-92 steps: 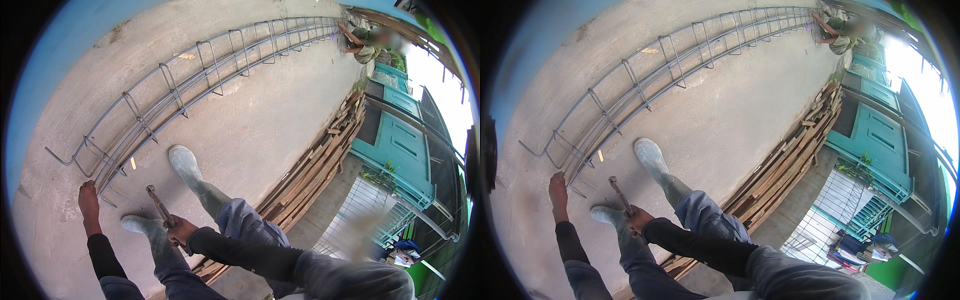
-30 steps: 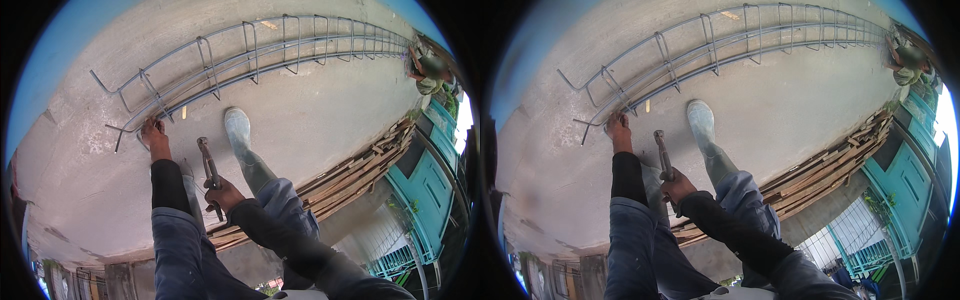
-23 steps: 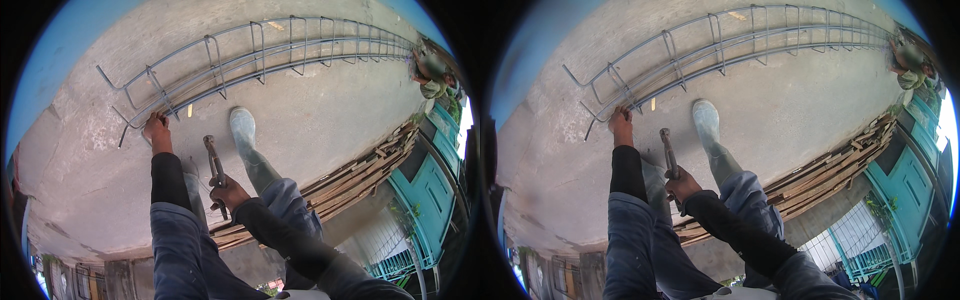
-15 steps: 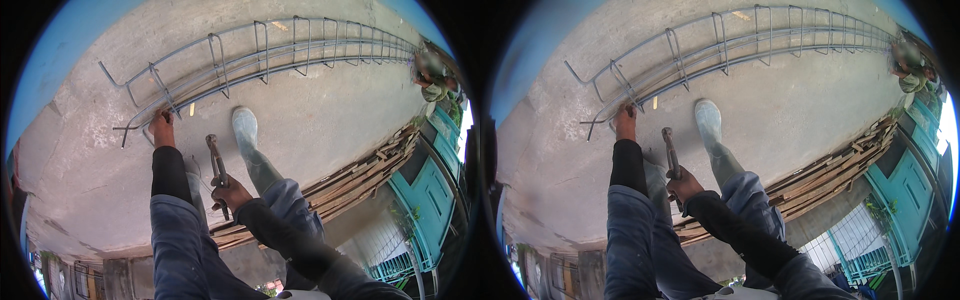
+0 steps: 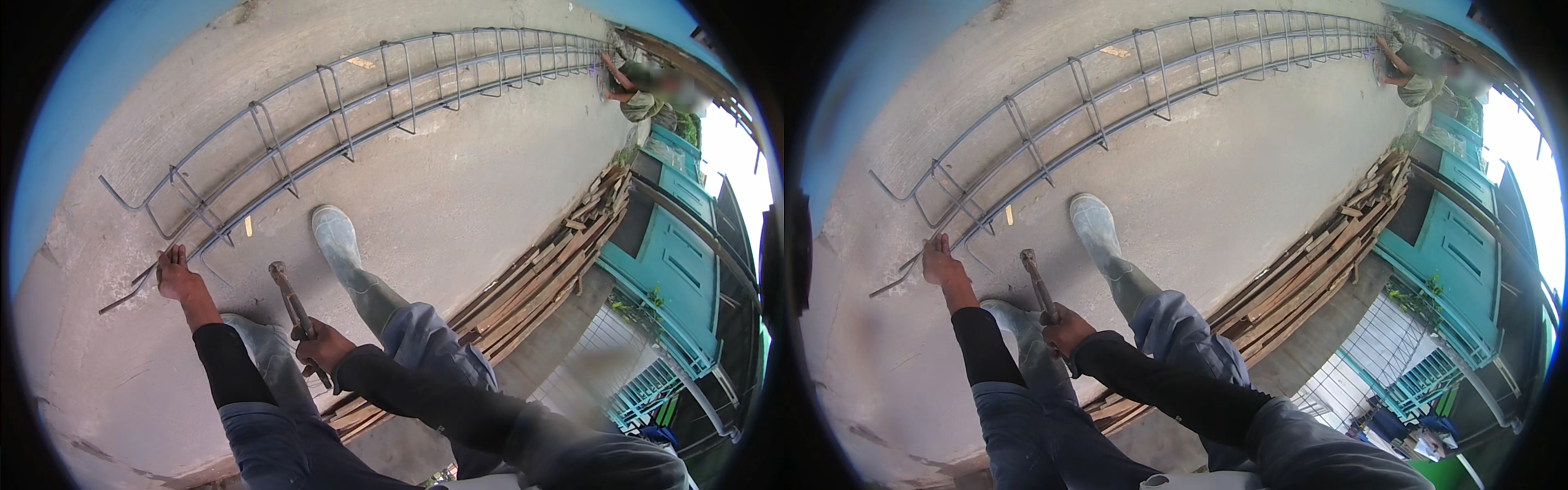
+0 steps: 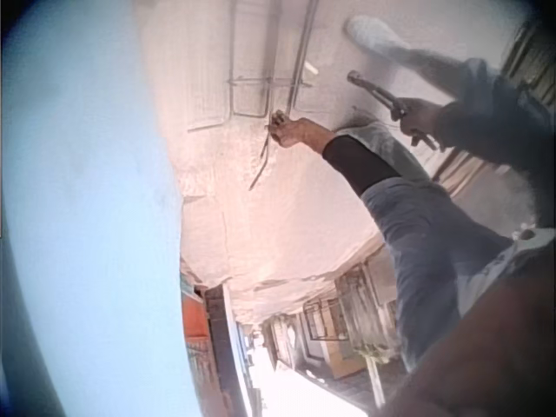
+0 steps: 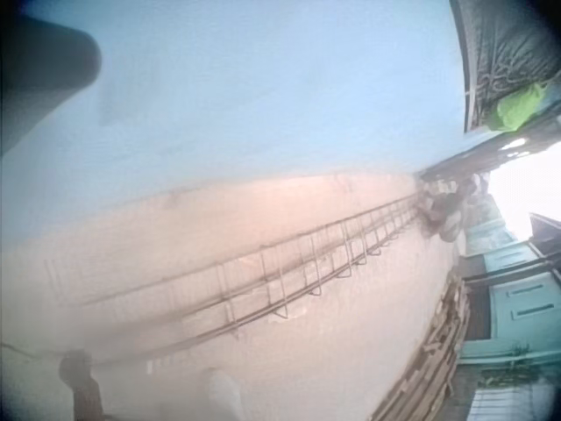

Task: The person ties a long rebar cage on a concrete floor using wire and pliers. They move along the cage, securing intersections with wire ties, and occasionally adjust the cage position. Another person is visible nearby at times.

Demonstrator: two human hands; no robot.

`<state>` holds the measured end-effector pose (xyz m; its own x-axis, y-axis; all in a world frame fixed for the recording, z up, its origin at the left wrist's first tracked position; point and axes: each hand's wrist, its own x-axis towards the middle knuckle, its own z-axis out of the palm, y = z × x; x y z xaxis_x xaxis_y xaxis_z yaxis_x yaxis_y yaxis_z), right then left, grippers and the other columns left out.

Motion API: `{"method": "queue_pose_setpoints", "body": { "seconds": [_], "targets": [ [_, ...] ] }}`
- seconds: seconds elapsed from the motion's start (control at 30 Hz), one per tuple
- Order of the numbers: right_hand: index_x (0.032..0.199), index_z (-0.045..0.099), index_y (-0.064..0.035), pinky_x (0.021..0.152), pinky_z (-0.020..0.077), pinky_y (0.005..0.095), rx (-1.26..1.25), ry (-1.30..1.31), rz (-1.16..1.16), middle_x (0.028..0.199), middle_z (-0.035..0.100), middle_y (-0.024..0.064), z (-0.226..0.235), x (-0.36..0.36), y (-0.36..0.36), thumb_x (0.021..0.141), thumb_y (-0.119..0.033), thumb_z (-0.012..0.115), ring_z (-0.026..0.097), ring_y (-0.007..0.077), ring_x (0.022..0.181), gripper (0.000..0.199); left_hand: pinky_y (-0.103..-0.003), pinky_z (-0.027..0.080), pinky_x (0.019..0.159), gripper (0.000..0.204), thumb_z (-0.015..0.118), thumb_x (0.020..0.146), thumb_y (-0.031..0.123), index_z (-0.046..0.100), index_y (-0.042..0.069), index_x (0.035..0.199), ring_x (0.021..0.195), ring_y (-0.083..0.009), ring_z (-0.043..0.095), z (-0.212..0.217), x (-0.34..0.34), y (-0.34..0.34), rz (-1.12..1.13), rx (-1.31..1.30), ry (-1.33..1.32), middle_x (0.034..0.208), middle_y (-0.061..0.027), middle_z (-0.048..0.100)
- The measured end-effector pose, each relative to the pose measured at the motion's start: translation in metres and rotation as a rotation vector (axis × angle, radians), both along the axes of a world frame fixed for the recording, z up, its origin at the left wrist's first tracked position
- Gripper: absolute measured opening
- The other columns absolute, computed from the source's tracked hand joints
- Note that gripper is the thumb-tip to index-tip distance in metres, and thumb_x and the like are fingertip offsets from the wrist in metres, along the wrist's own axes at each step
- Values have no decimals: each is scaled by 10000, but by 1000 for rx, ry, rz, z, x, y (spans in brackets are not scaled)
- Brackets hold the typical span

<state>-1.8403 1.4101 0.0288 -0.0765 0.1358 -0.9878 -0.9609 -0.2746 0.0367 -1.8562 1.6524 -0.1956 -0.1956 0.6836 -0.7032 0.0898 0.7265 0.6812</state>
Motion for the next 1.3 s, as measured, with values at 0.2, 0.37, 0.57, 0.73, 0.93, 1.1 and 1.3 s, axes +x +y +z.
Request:
{"method": "queue_pose_setpoints", "body": {
  "seconds": [0.2, 0.37, 0.57, 0.73, 0.93, 1.1, 1.3],
  "targets": [
    [1056, 490, -51, 548, 516, 340, -16, 29, -25, 732, 489, 50, 2, 1, 7, 736, -59, 560, 514, 155, 594, 328, -325, 590, 874, 358, 524, 960, 118, 488, -195, 1128, 970, -308, 666, -45, 13, 16, -366, 195, -143, 1084, -255, 624],
    [1060, 494, -69, 524, 504, 349, 4, 37, -68, 727, 488, 48, 3, -1, 10, 744, -70, 557, 514, 153, 589, 322, -346, 510, 1016, 396, 384, 1006, 118, 416, -202, 1239, 1205, -297, 541, -98, -1, 53, -440, 85, -419, 1299, -271, 504],
    [1066, 497, -61, 531, 514, 357, -22, -1, -77, 731, 489, 47, 0, 6, 1, 741, -71, 558, 513, 151, 588, 331, -353, 485, 1045, 454, 328, 1037, 194, 366, -152, 1328, 1259, -299, 490, -84, 29, 64, -375, -228, -515, 1362, -240, 469],
    [1057, 493, -32, 595, 556, 357, 47, 74, -68, 735, 493, 47, 9, -1, 18, 728, -36, 572, 513, 139, 590, 339, -342, 507, 1000, 434, 357, 1028, 181, 393, -142, 1316, 1242, -305, 502, -41, -2, 94, -434, -211, -353, 1359, -238, 477],
    [1082, 463, -16, 600, 561, 362, 36, 35, -117, 717, 499, 55, -1, 5, 6, 741, 19, 542, 509, 136, 593, 352, -341, 551, 815, 391, 479, 983, 145, 442, -76, 1304, 989, -272, 621, 15, 44, 48, -398, -252, -272, 1203, -207, 574],
    [1092, 458, 0, 627, 576, 361, 12, 10, -56, 738, 504, 69, 3, 8, 11, 759, 6, 541, 527, 138, 611, 343, -323, 564, 699, 304, 525, 963, 141, 557, -76, 1174, 801, -227, 660, 51, -5, 10, -493, -202, -131, 1007, -160, 655],
    [1094, 464, 4, 644, 577, 365, 6, 11, 18, 746, 515, 78, 0, -4, 15, 757, 0, 543, 540, 153, 621, 346, -274, 479, 515, 234, 597, 917, 183, 637, -36, 992, 590, -133, 589, 65, -83, -14, -339, 207, 270, 717, -80, 636]
  ]
}}
